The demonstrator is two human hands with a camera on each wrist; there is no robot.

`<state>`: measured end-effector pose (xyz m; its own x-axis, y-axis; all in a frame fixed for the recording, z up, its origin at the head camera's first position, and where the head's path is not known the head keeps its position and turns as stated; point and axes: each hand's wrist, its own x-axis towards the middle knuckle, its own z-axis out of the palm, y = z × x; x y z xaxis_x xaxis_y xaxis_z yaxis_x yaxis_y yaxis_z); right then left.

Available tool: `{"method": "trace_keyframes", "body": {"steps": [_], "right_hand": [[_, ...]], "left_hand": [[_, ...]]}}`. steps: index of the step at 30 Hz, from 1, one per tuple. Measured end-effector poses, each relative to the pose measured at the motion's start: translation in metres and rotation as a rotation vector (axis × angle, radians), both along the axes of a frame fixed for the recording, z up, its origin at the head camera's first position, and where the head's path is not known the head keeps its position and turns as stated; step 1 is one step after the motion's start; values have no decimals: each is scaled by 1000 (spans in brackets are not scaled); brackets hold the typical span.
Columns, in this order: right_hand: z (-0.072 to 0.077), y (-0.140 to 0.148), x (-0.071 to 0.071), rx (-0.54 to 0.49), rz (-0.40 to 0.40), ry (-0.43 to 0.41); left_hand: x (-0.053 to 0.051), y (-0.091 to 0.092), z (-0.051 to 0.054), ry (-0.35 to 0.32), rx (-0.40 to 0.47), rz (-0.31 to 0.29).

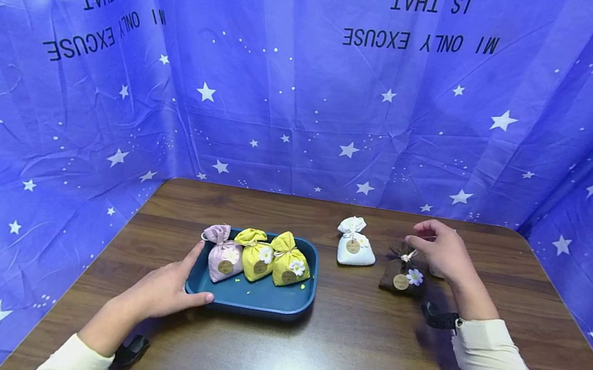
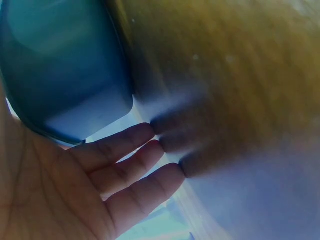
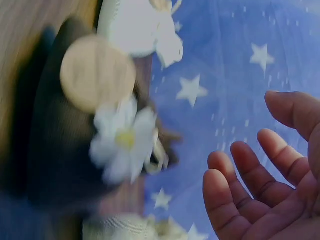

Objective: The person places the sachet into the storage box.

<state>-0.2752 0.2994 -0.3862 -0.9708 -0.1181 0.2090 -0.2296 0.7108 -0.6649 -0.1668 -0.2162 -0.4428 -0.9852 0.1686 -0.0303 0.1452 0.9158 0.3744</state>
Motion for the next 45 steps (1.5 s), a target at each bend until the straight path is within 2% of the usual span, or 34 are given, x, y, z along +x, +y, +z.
{"method": "trace_keyframes", "body": {"steps": [8, 13, 23, 27, 30, 35, 45], "right_hand": [[-11, 47, 1, -44, -44, -3], [-19, 70, 1, 3, -74, 13], [-38, 94, -3, -46, -98, -29], [-45, 99, -6, -34, -112, -45], [-49, 103, -8, -81, -101, -91], [-58, 112, -14, -233, -62, -206], [-69, 118, -20, -308, -67, -330]], "left_hand": [[0, -1, 0, -7, -3, -6], [-1, -2, -1, -11, -5, -5], [-1, -3, -2, -5, -2, -7], [-1, -3, -1, -5, -2, -9], [-1, -3, -1, -8, -1, -12], [-1, -2, -1, -12, 0, -13], [-1, -1, -1, -14, 3, -11]]}}
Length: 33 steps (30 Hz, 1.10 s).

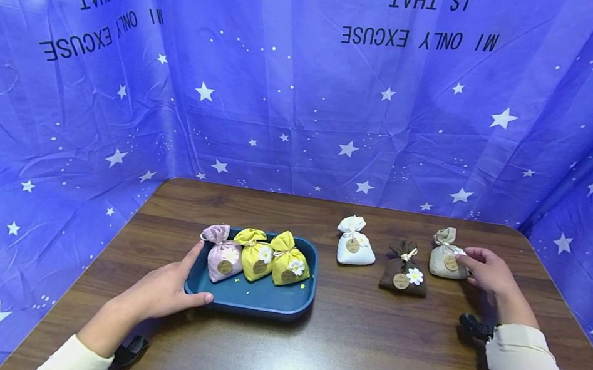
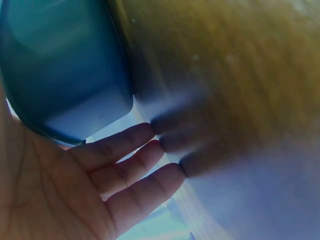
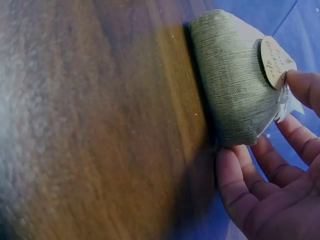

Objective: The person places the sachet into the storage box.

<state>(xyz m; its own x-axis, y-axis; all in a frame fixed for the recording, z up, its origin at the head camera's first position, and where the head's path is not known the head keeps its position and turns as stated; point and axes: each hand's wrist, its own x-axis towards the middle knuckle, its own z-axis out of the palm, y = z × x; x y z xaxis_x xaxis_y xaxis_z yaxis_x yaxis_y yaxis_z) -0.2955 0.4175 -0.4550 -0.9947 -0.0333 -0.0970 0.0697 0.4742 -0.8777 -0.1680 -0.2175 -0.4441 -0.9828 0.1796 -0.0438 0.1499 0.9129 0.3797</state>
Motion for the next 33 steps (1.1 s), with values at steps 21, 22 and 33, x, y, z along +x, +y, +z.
{"method": "trace_keyframes", "body": {"steps": [21, 22, 33], "right_hand": [[-1, 6, -11, -12, 65, -79], [0, 6, -11, -10, 66, -79], [2, 0, -6, 17, 52, -65]], "left_hand": [[0, 0, 1, 7, -6, 6], [0, 0, 1, 8, -5, 4], [0, 1, 0, 7, -2, 6]]}}
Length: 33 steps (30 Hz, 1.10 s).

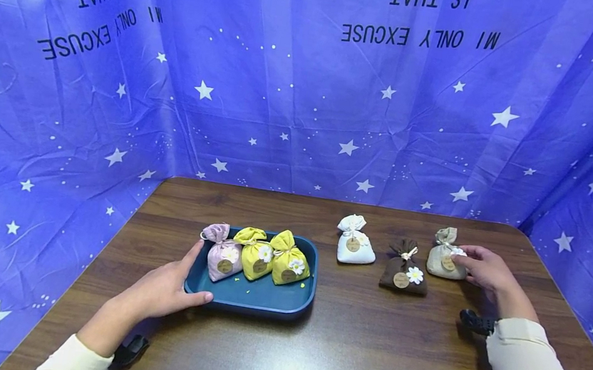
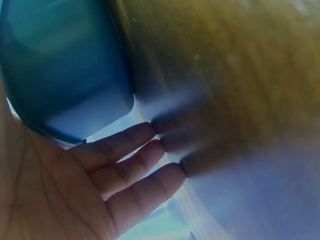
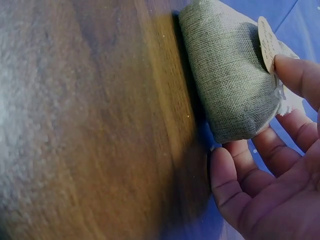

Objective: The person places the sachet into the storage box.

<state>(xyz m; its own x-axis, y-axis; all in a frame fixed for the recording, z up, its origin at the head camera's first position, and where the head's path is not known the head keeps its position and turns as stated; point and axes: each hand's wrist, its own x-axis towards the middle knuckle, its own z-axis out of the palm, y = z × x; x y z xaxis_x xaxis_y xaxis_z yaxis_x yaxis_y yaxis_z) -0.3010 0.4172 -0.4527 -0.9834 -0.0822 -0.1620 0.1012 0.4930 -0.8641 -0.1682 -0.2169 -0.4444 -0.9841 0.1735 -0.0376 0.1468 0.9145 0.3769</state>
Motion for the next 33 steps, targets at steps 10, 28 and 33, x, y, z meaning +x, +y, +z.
{"method": "trace_keyframes", "body": {"steps": [10, 28, 33], "right_hand": [[1, -3, 1, 30, -31, 17], [-1, -6, 5, -124, -55, -1], [1, -10, 7, -173, -49, 17]], "left_hand": [[1, -1, 0, 9, -2, -5], [1, 0, 1, 0, 3, 3], [1, 0, 2, -4, 6, 3]]}}
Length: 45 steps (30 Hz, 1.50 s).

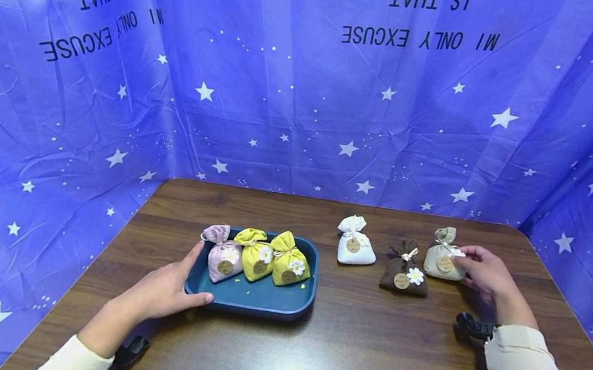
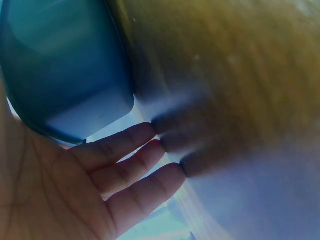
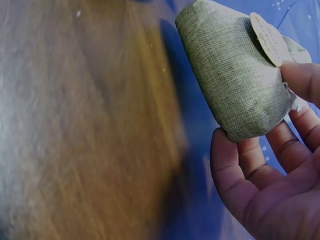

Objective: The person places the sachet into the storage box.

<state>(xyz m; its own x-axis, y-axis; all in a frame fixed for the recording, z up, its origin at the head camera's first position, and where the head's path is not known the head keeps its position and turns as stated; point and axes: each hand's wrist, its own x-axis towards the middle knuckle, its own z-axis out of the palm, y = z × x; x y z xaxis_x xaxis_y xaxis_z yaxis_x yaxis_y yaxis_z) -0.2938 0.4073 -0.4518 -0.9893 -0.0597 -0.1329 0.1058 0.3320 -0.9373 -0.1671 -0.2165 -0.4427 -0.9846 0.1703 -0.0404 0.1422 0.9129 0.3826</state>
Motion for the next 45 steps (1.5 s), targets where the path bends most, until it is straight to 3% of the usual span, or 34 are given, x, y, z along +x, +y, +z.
{"method": "trace_keyframes", "body": {"steps": [11, 16, 36, 45], "right_hand": [[11, -14, 2, -232, 27, 21], [14, -19, 4, -282, 51, 32], [32, -37, 10, -139, 39, 154], [38, -45, 13, -176, 51, 151]], "left_hand": [[1, 1, 3, -3, 7, -3], [0, 1, 2, -10, 5, -2], [0, -1, 0, 8, 2, -7], [0, -1, -1, 14, -4, -13]]}}
